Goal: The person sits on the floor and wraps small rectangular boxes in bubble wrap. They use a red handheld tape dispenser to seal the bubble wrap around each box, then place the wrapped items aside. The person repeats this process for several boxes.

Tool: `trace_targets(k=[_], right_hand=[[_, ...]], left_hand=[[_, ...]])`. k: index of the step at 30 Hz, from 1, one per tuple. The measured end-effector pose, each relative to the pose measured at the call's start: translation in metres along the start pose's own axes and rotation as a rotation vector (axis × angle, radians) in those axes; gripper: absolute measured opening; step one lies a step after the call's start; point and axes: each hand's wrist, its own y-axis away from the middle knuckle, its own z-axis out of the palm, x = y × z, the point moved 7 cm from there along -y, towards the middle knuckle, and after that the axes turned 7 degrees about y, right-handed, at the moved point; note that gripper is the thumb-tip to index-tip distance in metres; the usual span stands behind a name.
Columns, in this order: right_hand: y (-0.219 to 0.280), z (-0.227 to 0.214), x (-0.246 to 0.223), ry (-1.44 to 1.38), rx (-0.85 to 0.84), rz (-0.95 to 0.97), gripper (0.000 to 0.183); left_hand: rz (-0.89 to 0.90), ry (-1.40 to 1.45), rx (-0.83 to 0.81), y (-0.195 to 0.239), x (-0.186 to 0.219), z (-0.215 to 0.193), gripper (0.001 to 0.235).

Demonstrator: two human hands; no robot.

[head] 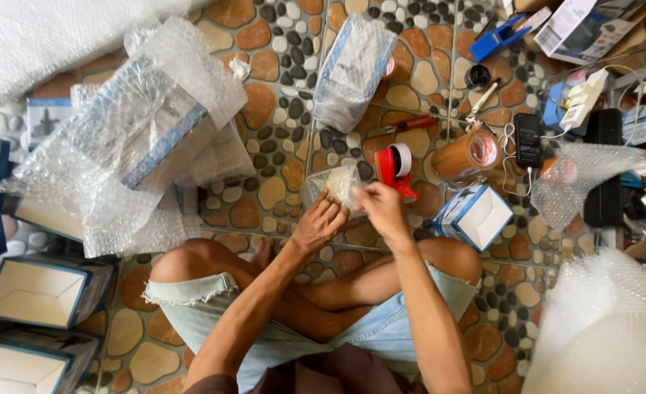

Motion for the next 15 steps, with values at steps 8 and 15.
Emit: trace_targets(k=[8,15], right_hand=[[-0.005,0.009,-0.028,0.844,-0.116,0.142,0.071],[-0.030,0.028,0.110,0.083,0.071,0.085,0.070]], left_hand=[[-0.043,-0.023,-0.038,0.011,-0.005,0.007,0.025],[-0.133,0.049,-0.122,-0.002,-0.035,0.002,0.050]])
